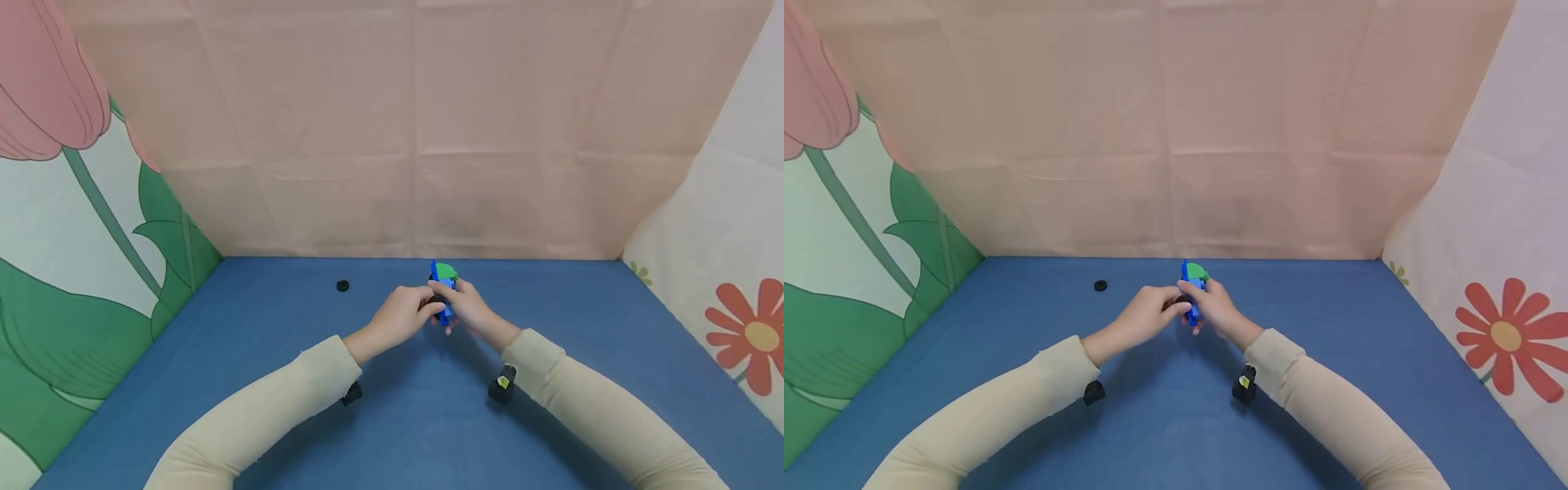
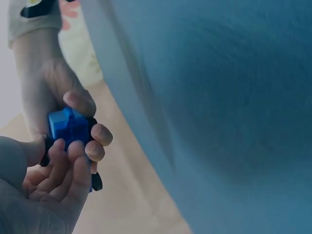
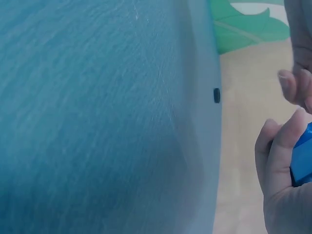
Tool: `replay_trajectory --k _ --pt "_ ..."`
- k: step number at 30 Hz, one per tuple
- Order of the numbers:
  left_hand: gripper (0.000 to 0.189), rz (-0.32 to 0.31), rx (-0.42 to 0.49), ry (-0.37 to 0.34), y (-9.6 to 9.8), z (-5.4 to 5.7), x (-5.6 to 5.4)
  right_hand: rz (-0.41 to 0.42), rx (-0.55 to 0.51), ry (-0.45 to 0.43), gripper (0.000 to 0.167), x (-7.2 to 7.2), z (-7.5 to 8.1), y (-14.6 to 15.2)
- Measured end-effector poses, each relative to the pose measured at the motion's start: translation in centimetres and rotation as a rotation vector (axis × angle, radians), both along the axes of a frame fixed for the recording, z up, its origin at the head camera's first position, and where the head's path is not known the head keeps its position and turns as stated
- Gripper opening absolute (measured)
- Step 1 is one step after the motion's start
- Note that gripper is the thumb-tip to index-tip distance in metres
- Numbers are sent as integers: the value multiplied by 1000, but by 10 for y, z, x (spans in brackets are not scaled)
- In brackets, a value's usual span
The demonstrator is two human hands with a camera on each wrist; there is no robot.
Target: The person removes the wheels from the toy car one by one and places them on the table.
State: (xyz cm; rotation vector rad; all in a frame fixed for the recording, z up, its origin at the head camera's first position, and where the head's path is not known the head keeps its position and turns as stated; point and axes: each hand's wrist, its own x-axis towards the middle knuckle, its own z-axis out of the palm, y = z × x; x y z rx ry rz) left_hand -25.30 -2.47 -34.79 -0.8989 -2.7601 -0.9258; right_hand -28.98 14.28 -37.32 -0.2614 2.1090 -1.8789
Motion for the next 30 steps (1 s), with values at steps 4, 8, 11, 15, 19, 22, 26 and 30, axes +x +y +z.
replay_trajectory --k 4,8,11,15,19,22,26,30 --pt "26 -45 22 -152 -5 3 -4 10 -1 10 53 0 1 1" --pt "26 -72 63 -272 -10 5 -7 9 13 0 54 1 3 1" --pt "25 -88 110 -349 -12 5 -8 2 12 -13 52 1 2 1" --pt "26 -77 174 -400 -14 2 -10 -3 13 -26 47 1 1 2" --pt "23 -21 234 -377 -17 -4 -13 1 25 -18 46 0 -2 2" --pt "20 26 276 -365 -19 -6 -15 -2 34 -16 46 0 -3 2" --pt "17 62 320 -380 -24 -9 -18 0 44 -32 48 1 -4 2" --pt "16 81 366 -407 -28 -11 -21 0 47 -46 49 3 -6 2"
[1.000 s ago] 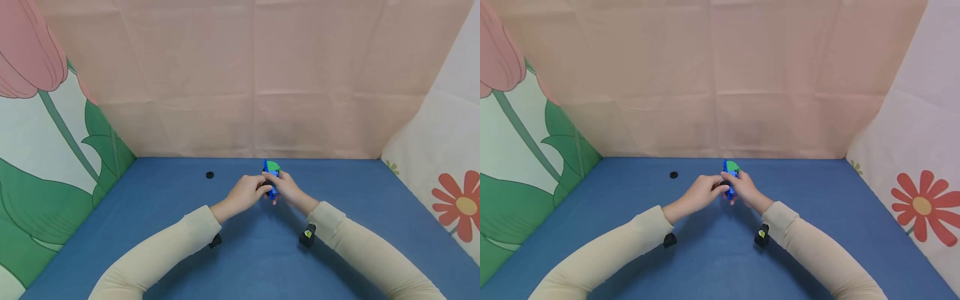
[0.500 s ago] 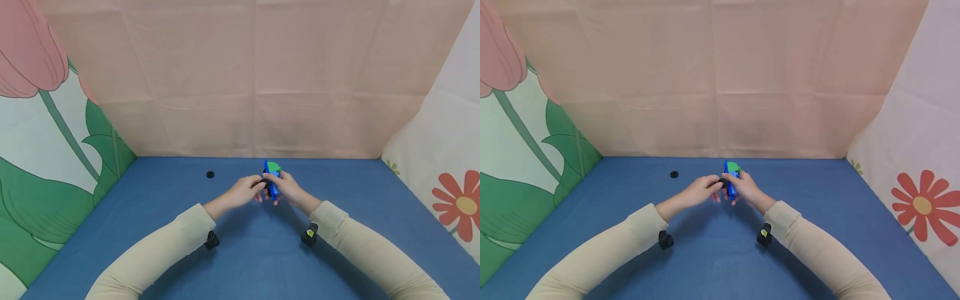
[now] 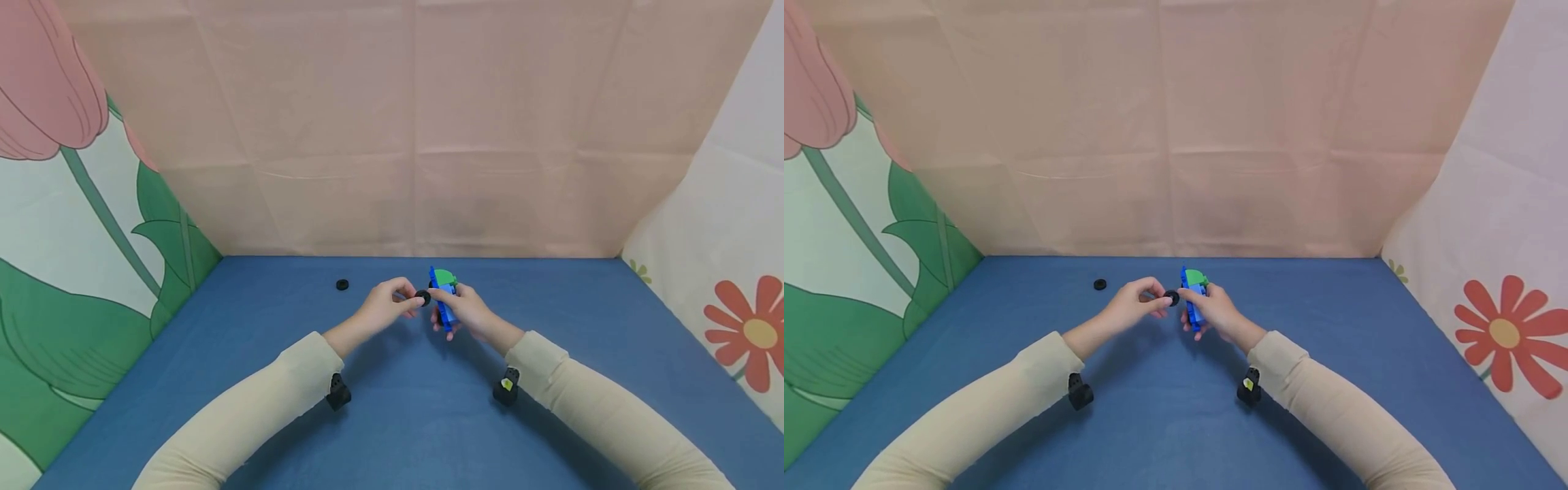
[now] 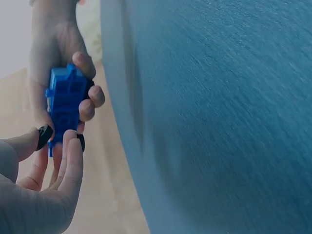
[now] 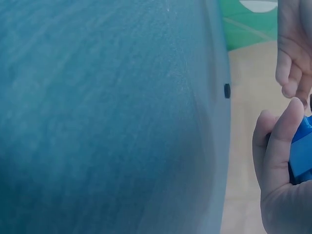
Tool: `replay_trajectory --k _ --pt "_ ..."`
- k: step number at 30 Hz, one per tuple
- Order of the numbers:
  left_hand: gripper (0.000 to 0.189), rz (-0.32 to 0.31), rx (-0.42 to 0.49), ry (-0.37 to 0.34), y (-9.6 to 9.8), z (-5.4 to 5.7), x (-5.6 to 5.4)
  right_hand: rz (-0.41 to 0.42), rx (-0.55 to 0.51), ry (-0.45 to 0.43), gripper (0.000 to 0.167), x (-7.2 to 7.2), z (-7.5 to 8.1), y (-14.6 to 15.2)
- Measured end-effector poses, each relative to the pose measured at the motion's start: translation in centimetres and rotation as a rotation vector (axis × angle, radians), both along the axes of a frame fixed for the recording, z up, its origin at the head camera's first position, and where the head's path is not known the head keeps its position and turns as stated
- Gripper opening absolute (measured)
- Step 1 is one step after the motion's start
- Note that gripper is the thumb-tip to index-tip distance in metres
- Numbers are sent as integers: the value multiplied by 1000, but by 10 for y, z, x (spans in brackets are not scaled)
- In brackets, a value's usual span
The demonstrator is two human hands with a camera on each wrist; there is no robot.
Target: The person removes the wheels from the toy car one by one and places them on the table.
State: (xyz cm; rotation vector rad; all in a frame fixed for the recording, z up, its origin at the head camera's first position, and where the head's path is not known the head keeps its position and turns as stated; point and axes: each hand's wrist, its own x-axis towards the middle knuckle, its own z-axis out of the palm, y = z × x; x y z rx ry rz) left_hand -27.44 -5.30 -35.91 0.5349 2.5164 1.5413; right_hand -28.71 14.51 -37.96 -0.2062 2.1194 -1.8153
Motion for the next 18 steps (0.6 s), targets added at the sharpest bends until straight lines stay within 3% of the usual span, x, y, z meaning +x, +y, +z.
replay_trajectory --k 8,18 --pt "17 80 103 -57 -10 -1 -3 -5 6 -11 52 2 -2 -1" --pt "18 180 84 -99 -30 -2 -10 0 2 -38 57 5 -5 -2"
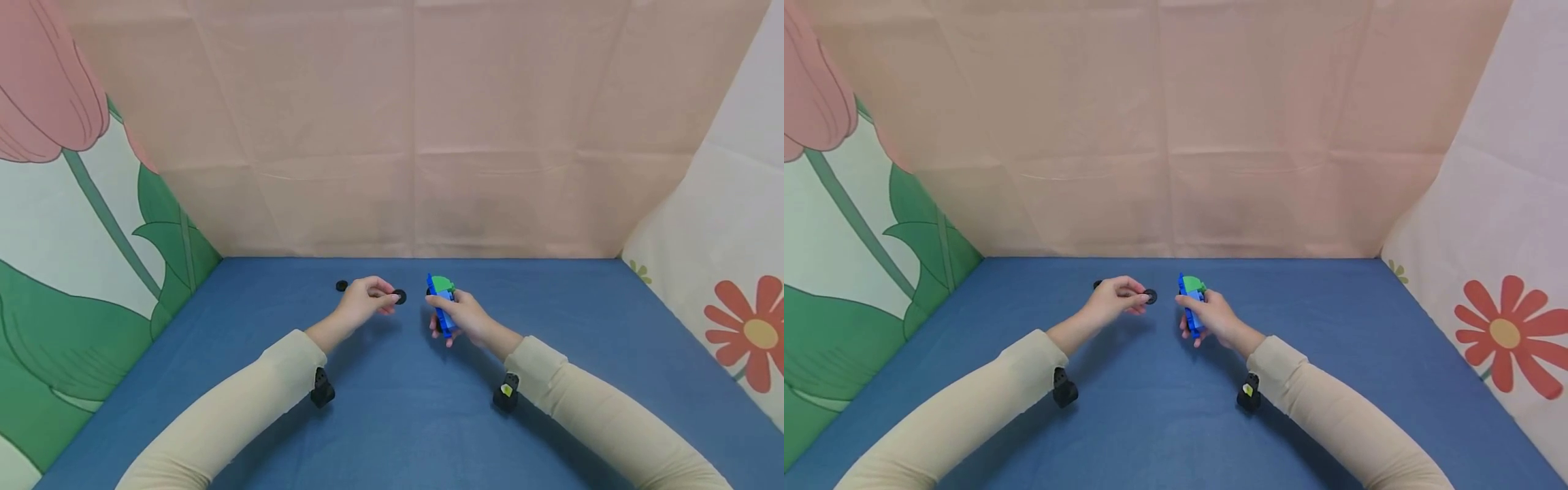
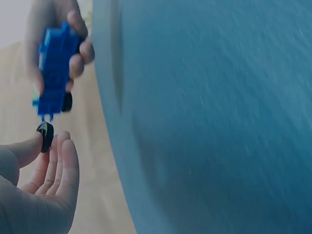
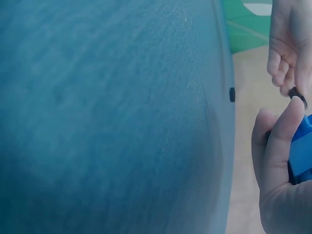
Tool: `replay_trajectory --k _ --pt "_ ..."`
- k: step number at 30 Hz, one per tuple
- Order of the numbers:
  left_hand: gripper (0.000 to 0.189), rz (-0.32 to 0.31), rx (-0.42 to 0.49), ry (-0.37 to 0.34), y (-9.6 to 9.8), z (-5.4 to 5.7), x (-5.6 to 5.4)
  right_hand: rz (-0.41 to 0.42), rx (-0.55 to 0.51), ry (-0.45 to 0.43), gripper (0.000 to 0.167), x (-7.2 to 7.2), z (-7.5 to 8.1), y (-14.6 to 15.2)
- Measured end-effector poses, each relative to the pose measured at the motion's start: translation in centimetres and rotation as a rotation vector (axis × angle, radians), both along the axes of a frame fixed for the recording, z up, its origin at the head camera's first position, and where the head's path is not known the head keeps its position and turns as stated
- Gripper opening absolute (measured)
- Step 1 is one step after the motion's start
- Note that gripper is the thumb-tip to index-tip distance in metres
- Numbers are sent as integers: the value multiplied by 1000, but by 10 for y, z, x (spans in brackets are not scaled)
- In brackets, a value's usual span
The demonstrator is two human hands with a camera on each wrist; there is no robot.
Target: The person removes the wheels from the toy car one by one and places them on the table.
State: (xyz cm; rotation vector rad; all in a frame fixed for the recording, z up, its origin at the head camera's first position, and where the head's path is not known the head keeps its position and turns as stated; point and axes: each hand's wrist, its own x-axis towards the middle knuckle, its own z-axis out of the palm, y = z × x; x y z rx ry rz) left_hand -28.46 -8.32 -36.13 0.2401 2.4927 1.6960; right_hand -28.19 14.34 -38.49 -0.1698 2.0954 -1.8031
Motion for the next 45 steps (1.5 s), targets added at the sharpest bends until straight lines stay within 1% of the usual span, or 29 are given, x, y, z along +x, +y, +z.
replay_trajectory --k 3,6,9,13,17,22,27,30,32,35,38,40,42,45 --pt "19 15 -23 -17 -9 0 -5 -1 -4 -8 56 2 0 1" --pt "20 41 -38 -16 -19 -1 -11 0 -9 -10 57 3 0 2" --pt "21 88 -35 -17 -30 -4 -18 8 -11 -12 60 3 -1 3" --pt "23 156 -18 -36 -45 -8 -26 26 -8 -16 62 3 -3 4" --pt "24 196 -33 -62 -58 -13 -33 44 1 -16 62 3 -6 5" --pt "24 240 -110 -54 -75 -15 -41 59 9 -22 60 4 -7 5" --pt "22 310 -185 -38 -92 -18 -52 59 16 -35 60 6 -4 4" --pt "22 356 -231 -45 -101 -22 -58 65 26 -37 59 6 -3 3" --pt "23 386 -244 -59 -106 -24 -62 78 29 -37 59 6 -3 2" --pt "23 424 -221 -91 -112 -29 -69 89 28 -38 60 5 -2 1" --pt "25 460 -153 -127 -116 -32 -78 90 27 -39 60 5 -2 1" --pt "26 482 -124 -151 -118 -34 -83 95 26 -40 61 6 -2 0" --pt "28 506 -108 -166 -119 -34 -84 101 22 -40 61 7 -2 -1" --pt "28 543 -120 -180 -118 -35 -86 119 9 -34 61 9 -2 -3"
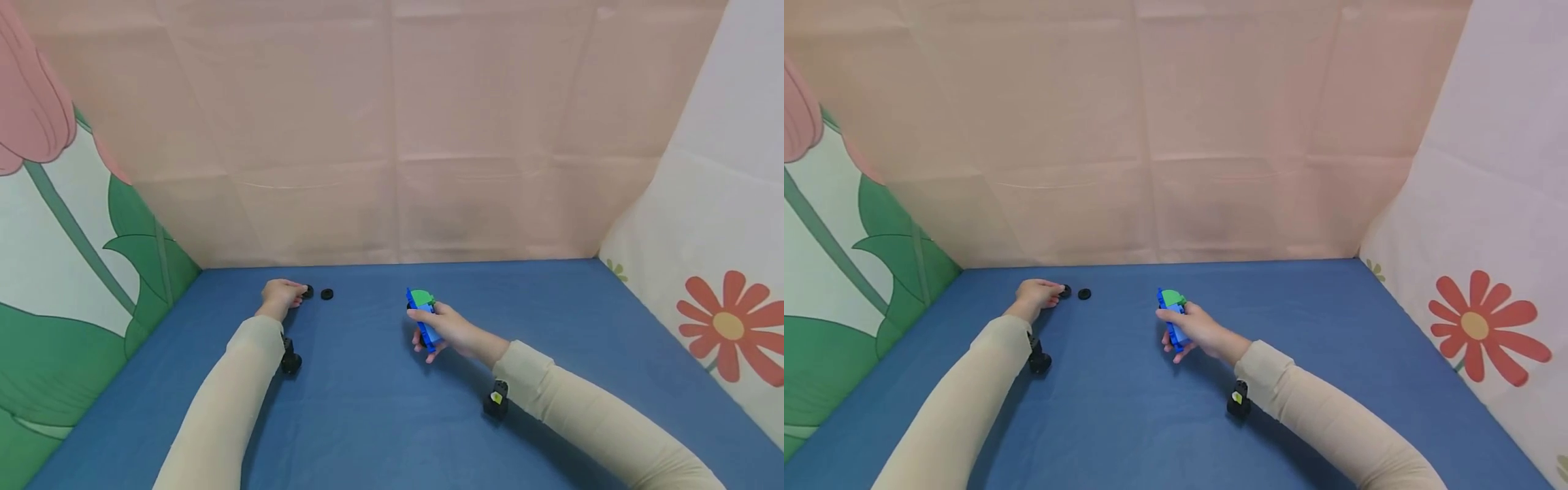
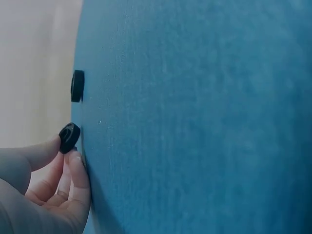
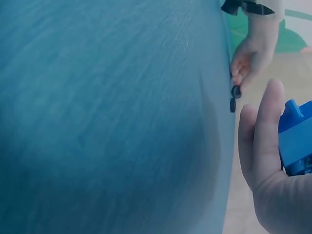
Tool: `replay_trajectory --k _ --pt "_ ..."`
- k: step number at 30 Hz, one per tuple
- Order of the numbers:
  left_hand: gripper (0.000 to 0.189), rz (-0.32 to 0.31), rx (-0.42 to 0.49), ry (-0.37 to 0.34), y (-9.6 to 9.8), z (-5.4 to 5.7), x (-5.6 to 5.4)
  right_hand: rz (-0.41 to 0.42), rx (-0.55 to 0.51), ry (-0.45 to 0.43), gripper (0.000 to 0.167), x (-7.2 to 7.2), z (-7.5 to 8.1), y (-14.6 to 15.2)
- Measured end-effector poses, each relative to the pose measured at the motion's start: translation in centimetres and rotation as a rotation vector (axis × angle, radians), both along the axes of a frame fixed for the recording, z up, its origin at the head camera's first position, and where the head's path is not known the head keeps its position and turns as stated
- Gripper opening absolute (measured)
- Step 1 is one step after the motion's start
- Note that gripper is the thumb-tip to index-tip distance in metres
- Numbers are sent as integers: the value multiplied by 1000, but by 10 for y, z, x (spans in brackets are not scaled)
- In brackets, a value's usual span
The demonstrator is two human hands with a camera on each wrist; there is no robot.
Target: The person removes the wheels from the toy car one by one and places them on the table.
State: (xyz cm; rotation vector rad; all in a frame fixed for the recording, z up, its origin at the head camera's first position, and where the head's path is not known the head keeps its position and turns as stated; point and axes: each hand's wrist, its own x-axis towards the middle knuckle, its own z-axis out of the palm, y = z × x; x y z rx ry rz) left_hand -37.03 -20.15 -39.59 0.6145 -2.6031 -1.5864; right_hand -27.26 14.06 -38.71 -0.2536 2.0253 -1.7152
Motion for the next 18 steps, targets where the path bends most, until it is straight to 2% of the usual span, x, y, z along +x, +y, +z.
replay_trajectory --k 9,14,18 --pt "30 85 -99 -21 8 3 2 25 -11 14 64 4 5 -2" --pt "27 71 -182 -16 12 6 7 23 -24 9 63 6 7 -2" --pt "29 77 -205 -23 12 5 9 35 -32 8 63 6 6 -2"
